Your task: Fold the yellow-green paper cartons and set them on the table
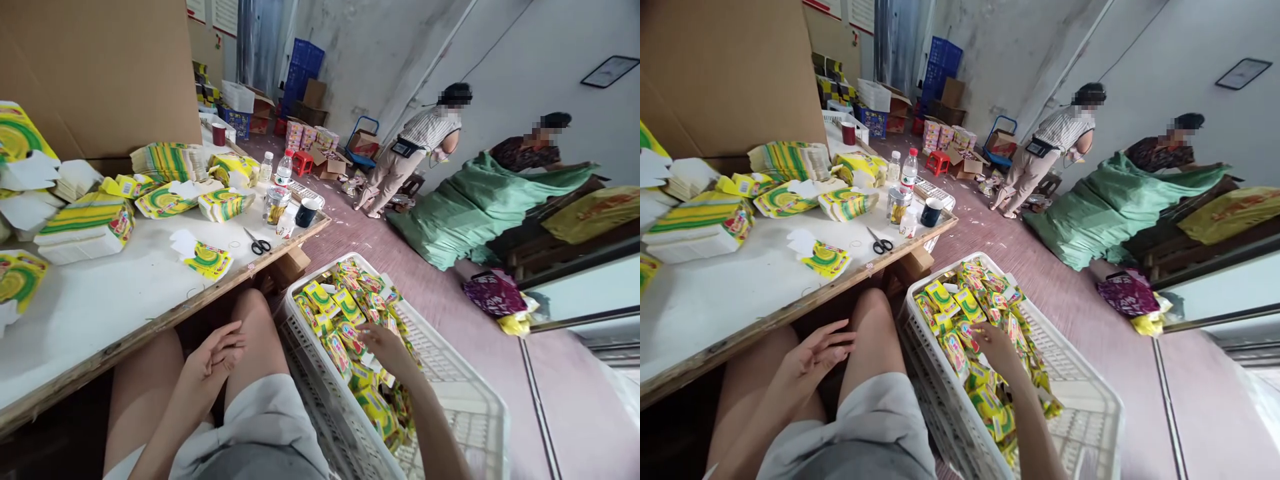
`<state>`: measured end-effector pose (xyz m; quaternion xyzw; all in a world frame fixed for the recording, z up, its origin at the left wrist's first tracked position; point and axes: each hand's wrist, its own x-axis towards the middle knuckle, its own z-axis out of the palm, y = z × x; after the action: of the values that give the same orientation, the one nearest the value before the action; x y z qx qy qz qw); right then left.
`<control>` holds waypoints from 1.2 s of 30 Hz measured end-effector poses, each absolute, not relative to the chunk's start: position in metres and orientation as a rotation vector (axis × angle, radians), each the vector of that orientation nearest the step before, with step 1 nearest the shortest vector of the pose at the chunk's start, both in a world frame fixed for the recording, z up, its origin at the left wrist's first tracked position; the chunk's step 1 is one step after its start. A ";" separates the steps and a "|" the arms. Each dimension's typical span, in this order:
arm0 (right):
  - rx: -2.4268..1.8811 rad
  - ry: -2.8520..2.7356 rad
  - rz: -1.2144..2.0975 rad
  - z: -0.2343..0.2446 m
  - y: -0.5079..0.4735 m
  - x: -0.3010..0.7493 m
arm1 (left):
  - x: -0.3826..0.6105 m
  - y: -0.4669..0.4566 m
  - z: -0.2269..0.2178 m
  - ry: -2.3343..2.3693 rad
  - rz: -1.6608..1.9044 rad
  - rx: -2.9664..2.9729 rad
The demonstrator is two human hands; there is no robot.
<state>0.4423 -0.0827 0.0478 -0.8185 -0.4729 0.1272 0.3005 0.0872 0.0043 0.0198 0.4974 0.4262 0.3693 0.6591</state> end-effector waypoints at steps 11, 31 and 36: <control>-1.685 -1.595 0.505 0.028 0.102 0.280 | 0.074 -0.004 0.025 1.035 0.925 1.146; -1.982 -1.736 0.389 -0.004 0.191 0.208 | 0.060 0.013 0.005 1.107 1.098 1.070; -1.962 -1.693 0.397 0.001 0.189 0.220 | 0.047 0.018 0.004 1.167 1.207 1.022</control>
<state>0.2202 0.1893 0.0005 -0.7233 -0.6240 0.1463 0.2569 0.0472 0.0181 0.0035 0.4328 0.4940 0.5108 0.5547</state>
